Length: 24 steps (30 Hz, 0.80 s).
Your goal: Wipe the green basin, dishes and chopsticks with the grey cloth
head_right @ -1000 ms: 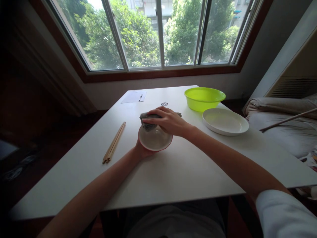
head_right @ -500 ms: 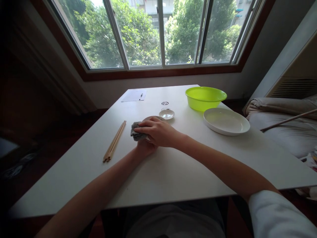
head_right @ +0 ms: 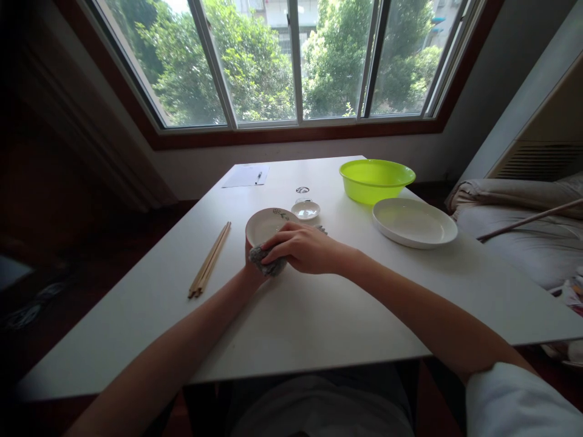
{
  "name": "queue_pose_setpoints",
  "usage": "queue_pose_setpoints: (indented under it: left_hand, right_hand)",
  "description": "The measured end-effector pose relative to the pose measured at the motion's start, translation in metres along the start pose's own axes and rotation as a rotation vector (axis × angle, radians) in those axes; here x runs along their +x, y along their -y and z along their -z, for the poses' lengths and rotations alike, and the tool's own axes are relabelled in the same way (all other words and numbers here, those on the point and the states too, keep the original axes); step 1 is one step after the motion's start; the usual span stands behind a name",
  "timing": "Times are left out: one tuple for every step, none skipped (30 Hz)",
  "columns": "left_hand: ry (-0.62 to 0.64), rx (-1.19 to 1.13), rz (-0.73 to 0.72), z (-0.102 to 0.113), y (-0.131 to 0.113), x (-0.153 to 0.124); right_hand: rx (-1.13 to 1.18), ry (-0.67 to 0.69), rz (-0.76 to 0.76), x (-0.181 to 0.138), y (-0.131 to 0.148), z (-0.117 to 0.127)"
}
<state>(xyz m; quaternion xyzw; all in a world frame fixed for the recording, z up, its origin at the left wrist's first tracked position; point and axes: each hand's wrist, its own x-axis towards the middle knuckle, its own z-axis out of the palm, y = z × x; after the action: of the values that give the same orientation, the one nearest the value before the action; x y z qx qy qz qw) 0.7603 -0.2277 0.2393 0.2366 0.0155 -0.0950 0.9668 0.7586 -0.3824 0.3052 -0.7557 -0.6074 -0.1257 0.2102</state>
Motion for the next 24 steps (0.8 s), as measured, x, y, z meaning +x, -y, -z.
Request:
queue_pose_setpoints:
  left_hand:
    - [0.001,0.0,-0.017,0.0,-0.001,0.0]
    - [-0.001,0.003,-0.034,0.001,-0.002,0.0]
    - [-0.003,0.009,-0.049,0.002,-0.003,0.0]
    - [-0.005,0.016,-0.054,0.004,-0.004,0.0]
    - [-0.003,0.024,-0.049,0.006,-0.006,0.001]
    - [0.003,0.031,-0.037,0.009,-0.008,0.001]
    - [0.011,0.039,-0.017,0.011,-0.009,0.001]
    - [0.018,0.047,0.008,0.012,-0.011,0.001]
    - [0.023,0.053,0.028,0.014,-0.012,0.001]
    - [0.028,0.058,0.042,0.015,-0.012,0.0]
    - [0.031,0.059,0.047,0.015,-0.012,0.0]
    - [0.035,0.061,0.049,0.015,-0.012,-0.001]
    - [0.04,0.063,0.048,0.014,-0.01,-0.001]
    - [0.042,0.067,0.047,0.013,-0.008,-0.001]
    - [0.036,0.071,0.047,0.011,-0.006,-0.001]
    - [0.02,0.073,0.041,0.01,-0.003,0.0]
    - [-0.006,0.071,0.029,0.007,0.0,0.0]
    - [-0.039,0.062,0.015,0.005,0.002,0.0]
    - [-0.073,0.048,0.002,0.002,0.005,0.0]
    - [-0.099,0.031,-0.003,0.0,0.006,-0.001]
    - [-0.112,0.015,0.005,-0.003,0.008,-0.002]
    - [-0.111,0.001,0.02,-0.004,0.009,-0.003]
    - [-0.098,-0.012,0.034,-0.006,0.009,-0.004]
    - [-0.078,-0.022,0.04,-0.006,0.01,-0.004]
  right_hand:
    - [0.016,0.01,0.02,-0.003,-0.002,0.002]
    - [0.028,0.021,0.03,-0.005,-0.004,0.003]
    - [0.035,0.032,0.031,-0.008,-0.005,0.005]
    - [0.038,0.042,0.02,-0.011,-0.007,0.006]
    - [0.037,0.053,0.0,-0.013,-0.008,0.007]
    - [0.034,0.065,-0.026,-0.016,-0.009,0.009]
    - [0.03,0.078,-0.054,-0.019,-0.01,0.01]
    - [0.026,0.086,-0.082,-0.021,-0.01,0.012]
    - [0.02,0.084,-0.115,-0.023,-0.01,0.014]
    - [0.012,0.069,-0.156,-0.025,-0.01,0.017]
    - [0.005,0.041,-0.206,-0.026,-0.009,0.019]
    - [-0.004,0.01,-0.262,-0.027,-0.008,0.022]
    - [-0.016,-0.02,-0.322,-0.028,-0.007,0.023]
    - [-0.037,-0.041,-0.38,-0.028,-0.004,0.024]
    - [-0.071,-0.051,-0.433,-0.027,-0.002,0.024]
    - [-0.116,-0.051,-0.482,-0.026,0.001,0.023]
    - [-0.17,-0.044,-0.527,-0.024,0.005,0.02]
    - [-0.228,-0.038,-0.568,-0.021,0.009,0.017]
    - [-0.283,-0.03,-0.605,-0.017,0.014,0.012]
    - [-0.33,-0.023,-0.63,-0.013,0.018,0.007]
    - [-0.368,-0.016,-0.648,-0.009,0.022,0.001]
    - [-0.4,-0.005,-0.655,-0.005,0.025,-0.005]
    - [-0.42,0.015,-0.649,-0.002,0.028,-0.01]
    - [-0.428,0.043,-0.636,0.001,0.03,-0.015]
